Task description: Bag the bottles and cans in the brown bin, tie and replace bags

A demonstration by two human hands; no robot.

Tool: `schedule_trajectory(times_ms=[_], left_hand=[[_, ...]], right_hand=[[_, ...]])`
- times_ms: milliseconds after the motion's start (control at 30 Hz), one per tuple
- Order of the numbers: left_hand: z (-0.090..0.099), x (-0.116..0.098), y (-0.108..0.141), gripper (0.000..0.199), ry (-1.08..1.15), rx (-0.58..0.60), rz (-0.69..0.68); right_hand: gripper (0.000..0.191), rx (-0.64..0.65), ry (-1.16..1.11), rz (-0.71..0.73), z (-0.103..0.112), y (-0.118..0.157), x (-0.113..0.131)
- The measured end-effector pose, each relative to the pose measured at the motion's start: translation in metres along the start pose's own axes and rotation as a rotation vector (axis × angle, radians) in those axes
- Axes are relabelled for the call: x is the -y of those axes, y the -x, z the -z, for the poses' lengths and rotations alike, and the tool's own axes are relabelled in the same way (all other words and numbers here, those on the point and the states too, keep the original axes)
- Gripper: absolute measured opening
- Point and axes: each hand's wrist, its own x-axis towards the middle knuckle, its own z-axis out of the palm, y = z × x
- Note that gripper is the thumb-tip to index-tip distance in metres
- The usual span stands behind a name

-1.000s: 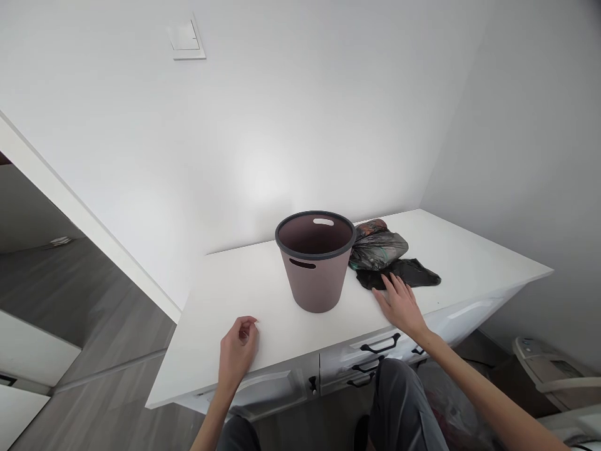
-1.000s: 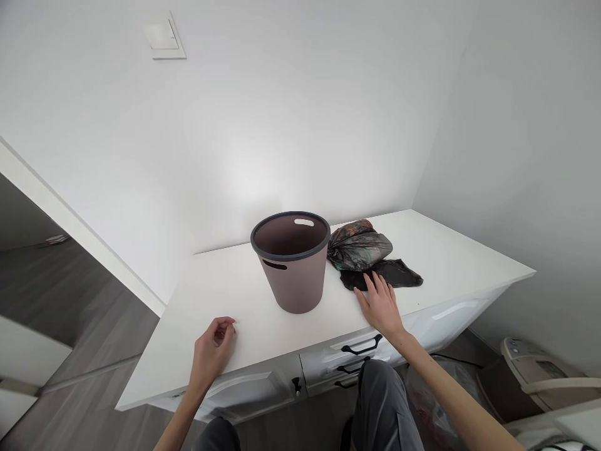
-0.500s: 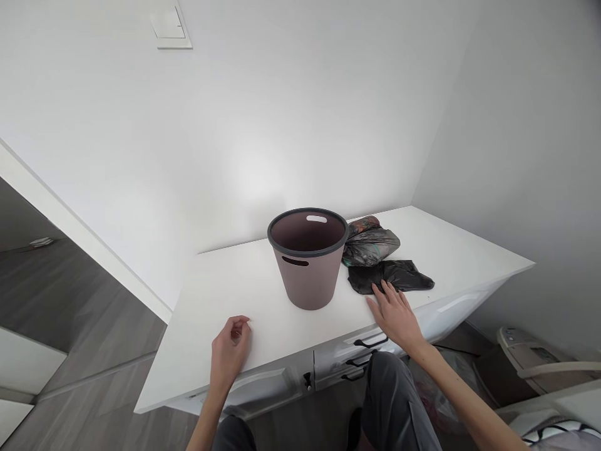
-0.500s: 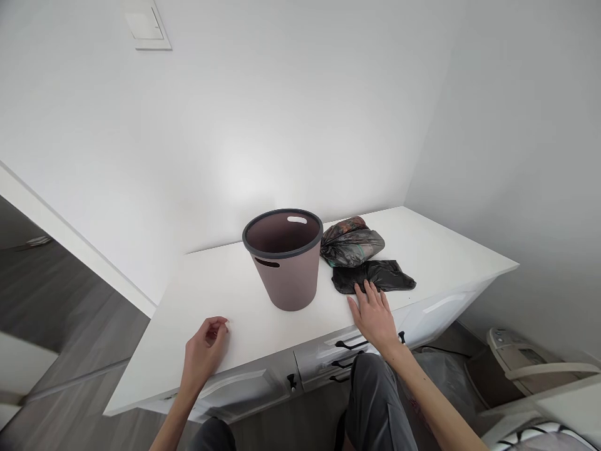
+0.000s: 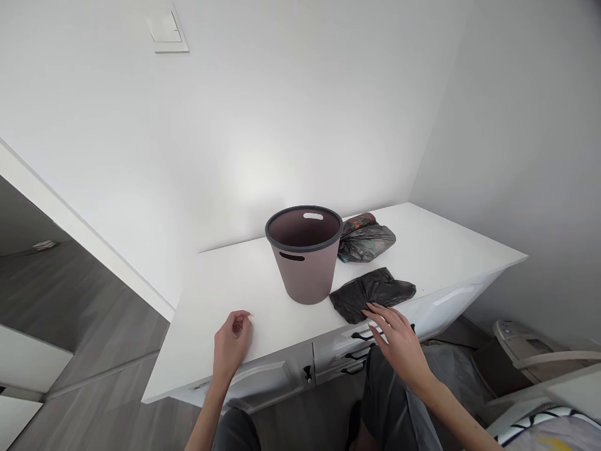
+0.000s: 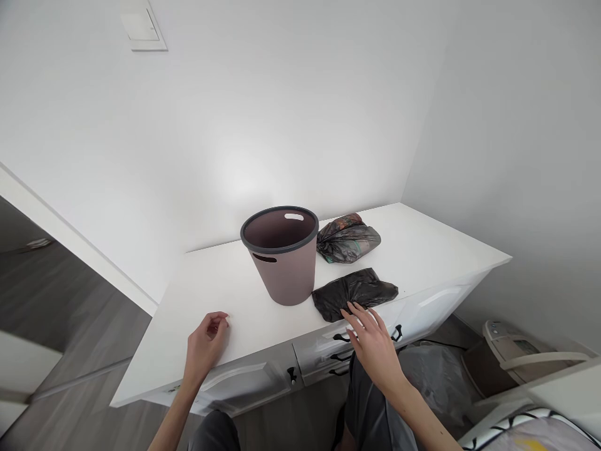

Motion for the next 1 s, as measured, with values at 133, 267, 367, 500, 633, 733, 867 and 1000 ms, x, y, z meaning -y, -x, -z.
schedule_trajectory(times_ms=[133, 267, 367, 500, 633, 733, 867, 1000], left_hand=[[0.003, -0.007, 0.003, 0.029, 0.015, 0.023, 0.006], [0.003, -0.037, 0.030, 0.037, 0.146, 0.046, 0.031], [0.004, -0.077, 0.065, 0.044, 0.299, 0.236, -0.036], [0.012, -0.125, 0.100, 0.053, 0.453, 0.619, -0.117], [0.016, -0.143, 0.112, 0.041, 0.410, 0.609, -0.063], [0.018, -0.141, 0.118, 0.044, 0.327, 0.482, -0.048], [0.021, -0.137, 0.129, 0.047, 0.245, 0.336, -0.063], [0.028, -0.141, 0.140, 0.045, 0.174, 0.289, -0.175]], right_hand=[[0.024, -0.013, -0.278, -0.123, 0.021, -0.002, 0.016], [0.021, 0.119, -0.855, -0.409, 0.050, 0.004, 0.050], [0.030, 0.147, -1.278, -0.650, 0.074, 0.005, 0.081], [0.039, 0.160, -1.536, -0.808, 0.096, -0.004, 0.114], [0.037, 0.213, -1.582, -0.746, 0.100, -0.010, 0.129], [0.046, 0.112, -1.364, -0.704, 0.098, -0.003, 0.132], [0.055, 0.019, -1.044, -0.614, 0.102, 0.017, 0.143], [0.048, 0.065, -0.900, -0.410, 0.115, 0.024, 0.158]])
